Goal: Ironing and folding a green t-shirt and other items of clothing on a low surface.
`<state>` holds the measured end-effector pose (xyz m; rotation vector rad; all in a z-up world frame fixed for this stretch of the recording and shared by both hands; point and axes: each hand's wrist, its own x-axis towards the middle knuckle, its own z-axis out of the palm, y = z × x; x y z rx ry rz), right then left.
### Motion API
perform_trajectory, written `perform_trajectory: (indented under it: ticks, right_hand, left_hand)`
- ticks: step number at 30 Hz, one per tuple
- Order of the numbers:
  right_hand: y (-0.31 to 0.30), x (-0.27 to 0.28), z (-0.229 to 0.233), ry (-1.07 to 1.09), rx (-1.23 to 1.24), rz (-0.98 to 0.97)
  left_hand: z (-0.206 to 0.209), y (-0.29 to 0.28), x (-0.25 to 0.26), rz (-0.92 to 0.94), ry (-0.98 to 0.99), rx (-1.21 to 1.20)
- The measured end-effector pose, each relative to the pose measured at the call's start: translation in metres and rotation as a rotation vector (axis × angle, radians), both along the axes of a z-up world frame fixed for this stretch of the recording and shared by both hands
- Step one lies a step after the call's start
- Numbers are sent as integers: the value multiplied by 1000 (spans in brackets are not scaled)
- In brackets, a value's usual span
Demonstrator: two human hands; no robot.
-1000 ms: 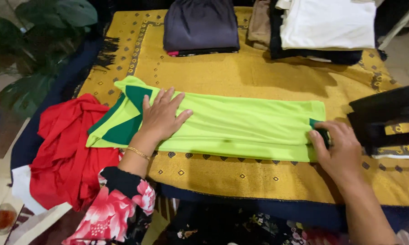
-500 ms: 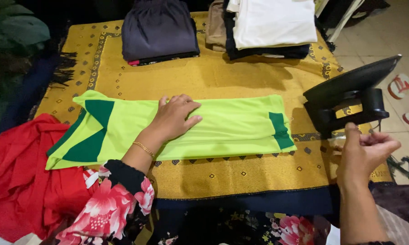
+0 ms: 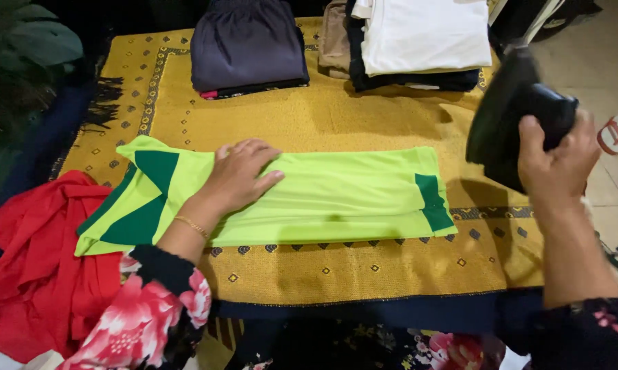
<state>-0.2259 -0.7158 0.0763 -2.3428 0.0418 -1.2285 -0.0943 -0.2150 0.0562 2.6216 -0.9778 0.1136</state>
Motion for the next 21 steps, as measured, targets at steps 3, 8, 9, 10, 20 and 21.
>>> perform_trajectory:
  ticks: [3,8,9,10,20,21]
  right_hand:
    - [26,14,47,166,-46,61]
    - [126,29,109,699,-422,24]
    - [149,31,118,878,-584,33]
    - [162,33,119,878,-585,35]
    - [210,60,100,1123,-782,148]
    - [209,63,100,1136,-747,116]
  left_hand:
    - [6,24,-7,41,-43,28]
    - [4,51,-10,55,-35,83]
    - [3,57,-10,60,-21,83]
    - [1,58,-10,62,-21,83]
    - [-14,67,-9,51,-60,145]
    - [-14,68,-10,17,-127,86]
